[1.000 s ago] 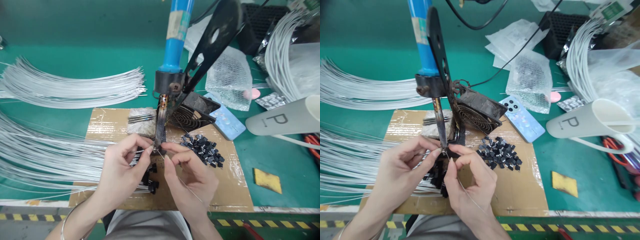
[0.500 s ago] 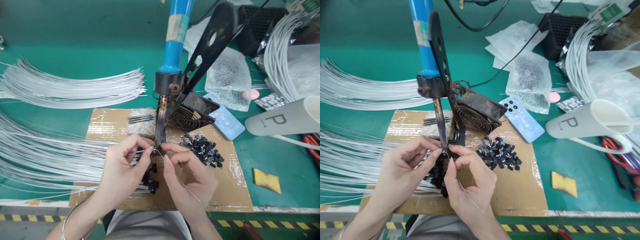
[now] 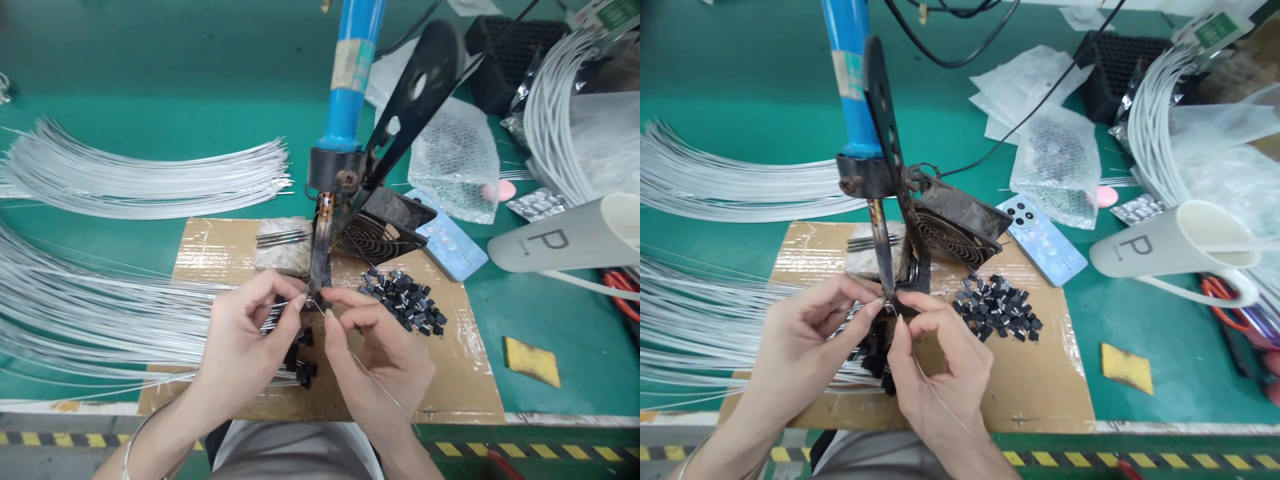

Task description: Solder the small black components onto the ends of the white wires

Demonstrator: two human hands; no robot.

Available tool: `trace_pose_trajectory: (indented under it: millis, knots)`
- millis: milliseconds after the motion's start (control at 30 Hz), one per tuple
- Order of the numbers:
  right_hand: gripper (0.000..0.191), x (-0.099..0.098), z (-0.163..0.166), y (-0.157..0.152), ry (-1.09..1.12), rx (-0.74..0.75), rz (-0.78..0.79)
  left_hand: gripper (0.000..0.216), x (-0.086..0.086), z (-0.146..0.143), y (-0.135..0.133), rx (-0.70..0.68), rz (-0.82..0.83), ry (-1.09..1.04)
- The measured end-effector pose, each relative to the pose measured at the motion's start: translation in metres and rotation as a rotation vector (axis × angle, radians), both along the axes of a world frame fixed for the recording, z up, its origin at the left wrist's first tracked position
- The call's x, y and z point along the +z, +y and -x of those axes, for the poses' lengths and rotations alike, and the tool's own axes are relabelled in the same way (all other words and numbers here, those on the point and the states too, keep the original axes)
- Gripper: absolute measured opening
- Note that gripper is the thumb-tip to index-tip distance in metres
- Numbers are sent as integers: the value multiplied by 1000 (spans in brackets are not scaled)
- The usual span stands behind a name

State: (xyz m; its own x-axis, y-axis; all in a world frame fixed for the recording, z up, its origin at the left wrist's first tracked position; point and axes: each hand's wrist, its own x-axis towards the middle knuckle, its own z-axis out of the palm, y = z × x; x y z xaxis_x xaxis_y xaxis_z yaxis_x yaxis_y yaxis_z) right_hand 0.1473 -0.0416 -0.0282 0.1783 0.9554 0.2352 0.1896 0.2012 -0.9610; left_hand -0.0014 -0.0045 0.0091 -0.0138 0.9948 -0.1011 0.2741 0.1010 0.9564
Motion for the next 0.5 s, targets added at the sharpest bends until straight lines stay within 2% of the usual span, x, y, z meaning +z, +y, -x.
trace_pose_trajectory:
  millis: [500]
  knots:
    - [22, -1, -1, -1, 9, 9, 6, 12, -1, -2, 0, -4, 13, 24]
